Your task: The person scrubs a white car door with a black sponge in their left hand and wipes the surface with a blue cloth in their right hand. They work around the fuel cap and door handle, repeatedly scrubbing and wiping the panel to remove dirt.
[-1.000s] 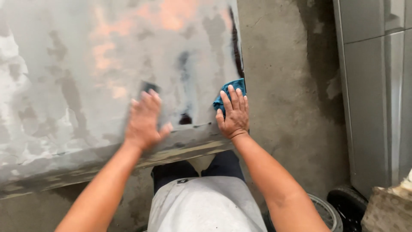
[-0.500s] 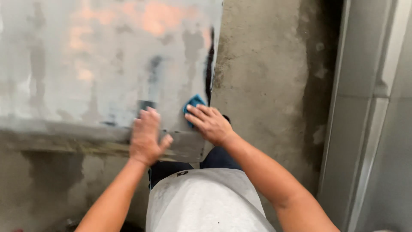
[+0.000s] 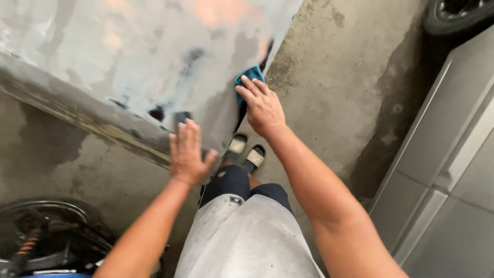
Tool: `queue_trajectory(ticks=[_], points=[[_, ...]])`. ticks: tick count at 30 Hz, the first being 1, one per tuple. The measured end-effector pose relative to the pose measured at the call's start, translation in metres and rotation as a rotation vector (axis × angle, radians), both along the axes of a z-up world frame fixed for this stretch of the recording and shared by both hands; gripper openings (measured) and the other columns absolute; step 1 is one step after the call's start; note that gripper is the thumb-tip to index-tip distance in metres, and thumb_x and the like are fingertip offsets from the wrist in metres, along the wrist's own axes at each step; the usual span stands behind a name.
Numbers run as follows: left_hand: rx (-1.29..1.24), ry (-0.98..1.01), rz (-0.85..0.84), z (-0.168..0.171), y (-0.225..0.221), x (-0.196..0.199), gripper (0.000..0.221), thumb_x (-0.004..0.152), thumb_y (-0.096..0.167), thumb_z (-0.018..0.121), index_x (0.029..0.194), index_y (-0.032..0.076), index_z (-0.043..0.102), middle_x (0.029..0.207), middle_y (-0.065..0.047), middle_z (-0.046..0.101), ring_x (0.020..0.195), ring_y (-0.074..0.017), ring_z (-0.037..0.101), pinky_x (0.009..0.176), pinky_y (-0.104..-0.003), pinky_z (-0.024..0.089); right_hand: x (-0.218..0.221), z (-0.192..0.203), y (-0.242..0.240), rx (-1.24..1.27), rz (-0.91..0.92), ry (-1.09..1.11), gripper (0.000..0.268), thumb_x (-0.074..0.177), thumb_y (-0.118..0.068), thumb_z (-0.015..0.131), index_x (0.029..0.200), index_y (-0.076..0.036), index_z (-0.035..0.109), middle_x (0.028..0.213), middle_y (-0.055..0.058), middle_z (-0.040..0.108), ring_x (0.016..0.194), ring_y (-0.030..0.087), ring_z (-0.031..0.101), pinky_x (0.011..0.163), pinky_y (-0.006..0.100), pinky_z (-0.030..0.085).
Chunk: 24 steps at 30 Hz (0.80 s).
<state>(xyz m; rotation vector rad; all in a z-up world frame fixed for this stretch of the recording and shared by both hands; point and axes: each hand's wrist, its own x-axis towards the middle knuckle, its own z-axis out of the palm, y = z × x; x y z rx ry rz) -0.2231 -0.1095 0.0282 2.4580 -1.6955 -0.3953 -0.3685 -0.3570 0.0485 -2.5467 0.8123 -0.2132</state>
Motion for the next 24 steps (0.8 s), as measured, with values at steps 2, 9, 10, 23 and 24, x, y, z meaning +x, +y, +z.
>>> queue_trajectory(ticks=[2,9,10,23,24], points=[[-0.004,-0.001,0.09,0.008,-0.031,0.002,0.1,0.094,0.063,0.055,0.165,0.0,0.023,0.173,-0.02,0.014,0.161,-0.0361,0.011,0.128,-0.056,0.009,0.0,0.009,0.0,0.009,0.013,0.024,0.055,0.086,-0.003,0.061,0.139,-0.018,0.061,0.158,0.003,0.049,0.141,0.03,0.046,0.108,0.045,0.042],[-0.081,0.064,0.07,-0.001,-0.156,-0.032,0.11,0.081,0.062,0.063,0.161,-0.002,0.024,0.169,-0.022,0.016,0.157,-0.0395,0.01,0.125,-0.057,0.009,0.007,0.016,-0.043,-0.02,0.071,0.115,0.054,0.087,-0.011,0.065,0.14,-0.022,0.06,0.157,0.0,0.05,0.139,0.028,0.046,0.109,0.049,0.039],[-0.077,0.063,0.085,0.003,-0.144,-0.032,0.11,0.081,0.062,0.063,0.161,-0.002,0.024,0.169,-0.022,0.016,0.157,-0.0395,0.01,0.125,-0.057,0.009,0.012,0.014,-0.055,-0.017,0.087,0.114,0.054,0.087,-0.011,0.065,0.14,-0.022,0.06,0.157,0.0,0.05,0.139,0.028,0.046,0.109,0.049,0.039],[0.023,0.08,0.309,0.019,-0.136,0.011,0.099,0.089,0.066,0.054,0.161,0.004,0.025,0.17,-0.021,0.013,0.158,-0.0375,0.008,0.125,-0.057,0.007,0.029,0.017,-0.164,-0.094,0.181,0.011,0.054,0.093,-0.008,0.06,0.146,-0.016,0.056,0.161,0.007,0.047,0.147,0.033,0.041,0.123,0.051,0.027],[-0.018,0.065,0.328,0.017,-0.168,0.01,0.101,0.087,0.068,0.054,0.161,0.007,0.024,0.169,-0.021,0.013,0.157,-0.0378,0.008,0.125,-0.057,0.006,0.025,0.009,-0.165,-0.118,0.175,-0.024,0.053,0.096,-0.009,0.06,0.148,-0.016,0.056,0.162,0.007,0.046,0.149,0.033,0.041,0.124,0.051,0.027]])
